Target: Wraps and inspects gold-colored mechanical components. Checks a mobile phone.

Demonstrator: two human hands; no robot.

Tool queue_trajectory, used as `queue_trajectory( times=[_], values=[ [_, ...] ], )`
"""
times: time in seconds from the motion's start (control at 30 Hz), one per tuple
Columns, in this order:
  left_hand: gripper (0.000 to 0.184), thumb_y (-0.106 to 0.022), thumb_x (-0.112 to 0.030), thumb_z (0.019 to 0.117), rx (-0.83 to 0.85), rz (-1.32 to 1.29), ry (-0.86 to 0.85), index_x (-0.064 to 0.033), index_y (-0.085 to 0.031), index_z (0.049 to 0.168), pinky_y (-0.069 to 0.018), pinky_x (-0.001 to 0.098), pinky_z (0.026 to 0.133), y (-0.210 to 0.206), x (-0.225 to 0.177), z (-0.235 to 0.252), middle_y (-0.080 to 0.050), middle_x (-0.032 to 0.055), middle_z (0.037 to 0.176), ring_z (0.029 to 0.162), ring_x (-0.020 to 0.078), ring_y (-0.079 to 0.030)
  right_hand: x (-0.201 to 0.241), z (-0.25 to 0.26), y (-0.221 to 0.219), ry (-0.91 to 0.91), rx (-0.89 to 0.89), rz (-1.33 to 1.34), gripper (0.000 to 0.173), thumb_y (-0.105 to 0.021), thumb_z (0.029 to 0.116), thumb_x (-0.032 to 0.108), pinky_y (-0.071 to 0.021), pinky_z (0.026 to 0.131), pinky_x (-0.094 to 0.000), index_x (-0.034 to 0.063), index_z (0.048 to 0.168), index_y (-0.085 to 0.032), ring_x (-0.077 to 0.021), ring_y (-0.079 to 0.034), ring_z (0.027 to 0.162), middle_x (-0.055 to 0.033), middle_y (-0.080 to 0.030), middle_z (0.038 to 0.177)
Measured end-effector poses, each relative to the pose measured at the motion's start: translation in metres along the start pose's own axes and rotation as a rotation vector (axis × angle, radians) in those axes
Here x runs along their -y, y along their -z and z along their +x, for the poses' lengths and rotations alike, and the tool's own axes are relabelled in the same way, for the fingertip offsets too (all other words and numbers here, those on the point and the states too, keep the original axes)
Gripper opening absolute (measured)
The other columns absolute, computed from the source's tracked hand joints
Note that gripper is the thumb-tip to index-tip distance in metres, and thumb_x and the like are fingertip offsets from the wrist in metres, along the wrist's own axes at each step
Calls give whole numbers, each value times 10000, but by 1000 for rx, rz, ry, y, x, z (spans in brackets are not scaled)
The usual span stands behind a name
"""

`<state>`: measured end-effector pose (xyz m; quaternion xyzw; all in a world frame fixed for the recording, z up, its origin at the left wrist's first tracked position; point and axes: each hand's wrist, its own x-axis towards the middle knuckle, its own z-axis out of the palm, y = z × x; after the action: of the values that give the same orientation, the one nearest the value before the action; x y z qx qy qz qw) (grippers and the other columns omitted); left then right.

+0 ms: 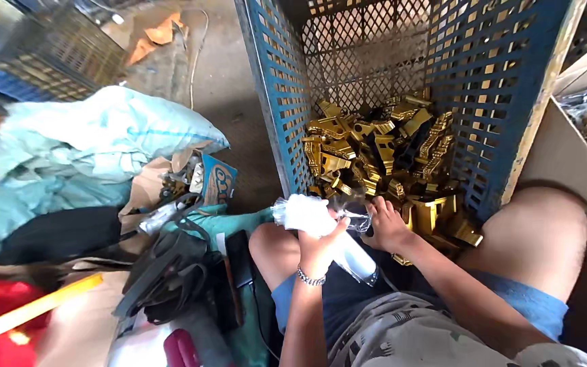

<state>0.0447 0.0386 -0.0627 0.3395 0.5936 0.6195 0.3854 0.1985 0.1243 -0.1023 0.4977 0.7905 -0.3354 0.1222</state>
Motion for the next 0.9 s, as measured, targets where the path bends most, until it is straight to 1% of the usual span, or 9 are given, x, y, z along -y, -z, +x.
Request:
queue_trajectory(
  times=[0.1,0.2,0.3,0.43,0.53,0.67,0.77,0.83,0.9],
  values=[
    [577,-755,80,711,-48,-3,43,106,-522,1238,-589,236,794,12,3,1,-678,45,920,852,79,-680,-7,-10,22,25,-53,140,844,-803,836,104,-475,1052,-561,-13,1547,-366,-474,-500,1323,-301,-312,1578],
    [522,-729,106,712,-161,-35,18,94,-538,1198,-582,233,779,16,7,3,-663,23,883,825,65,-666,-16,-17,31,-2,-35,156,827,-805,888,229,-372,1145,-573,-20,1546,-369,-505,-355,1427,-305,-265,1603],
    [460,-708,133,741,-278,-82,-32,86,-556,1173,-577,230,767,9,11,8,-642,11,856,792,60,-649,-14,-3,4,-72,-80,264,702,-593,1032,397,-303,1204,-523,-96,1497,-408,-466,-308,1479,-310,-266,1612],
    [456,-718,142,743,-350,-69,-72,74,-563,1167,-580,221,758,17,8,5,-645,-11,826,764,47,-650,1,-8,-13,49,-120,239,428,-416,1105,245,-256,1184,-599,-18,1403,-576,-445,-335,1466,-178,-405,1596],
    [445,-711,152,754,-400,-60,-59,77,-566,1168,-585,210,732,28,2,2,-648,-11,811,746,37,-654,-11,-3,-32,343,-324,395,223,-670,948,119,-374,1153,-535,-29,1096,-749,-417,-506,1354,-214,-579,1431],
    [446,-706,142,741,-392,-51,-87,75,-564,1159,-587,202,734,31,3,-3,-662,-17,821,752,26,-661,-12,6,-7,-25,-31,343,938,-844,846,355,-339,1183,-526,-15,1556,-355,-425,-397,1442,-277,-386,1565],
    [500,-714,134,740,-358,-45,-90,100,-539,1207,-587,221,790,25,6,-3,-675,17,898,828,46,-673,-6,5,2,2,96,244,786,-836,857,327,-391,1131,-564,6,1481,-483,-410,-511,1350,-265,-543,1429],
    [534,-708,125,742,-321,-58,-109,111,-510,1238,-590,233,815,23,6,1,-686,23,929,859,55,-683,-11,-12,4,113,-99,398,607,-820,862,256,-418,1110,-530,-87,1313,-603,-400,-550,1290,-291,-577,1352],
    [539,-726,108,727,-272,-55,-122,103,-513,1222,-591,232,819,21,7,3,-692,18,930,862,57,-685,-21,-33,11,216,-333,802,599,-814,822,180,-553,983,-379,-92,1296,-569,-238,-662,1120,-187,-656,1229]
  ],
)
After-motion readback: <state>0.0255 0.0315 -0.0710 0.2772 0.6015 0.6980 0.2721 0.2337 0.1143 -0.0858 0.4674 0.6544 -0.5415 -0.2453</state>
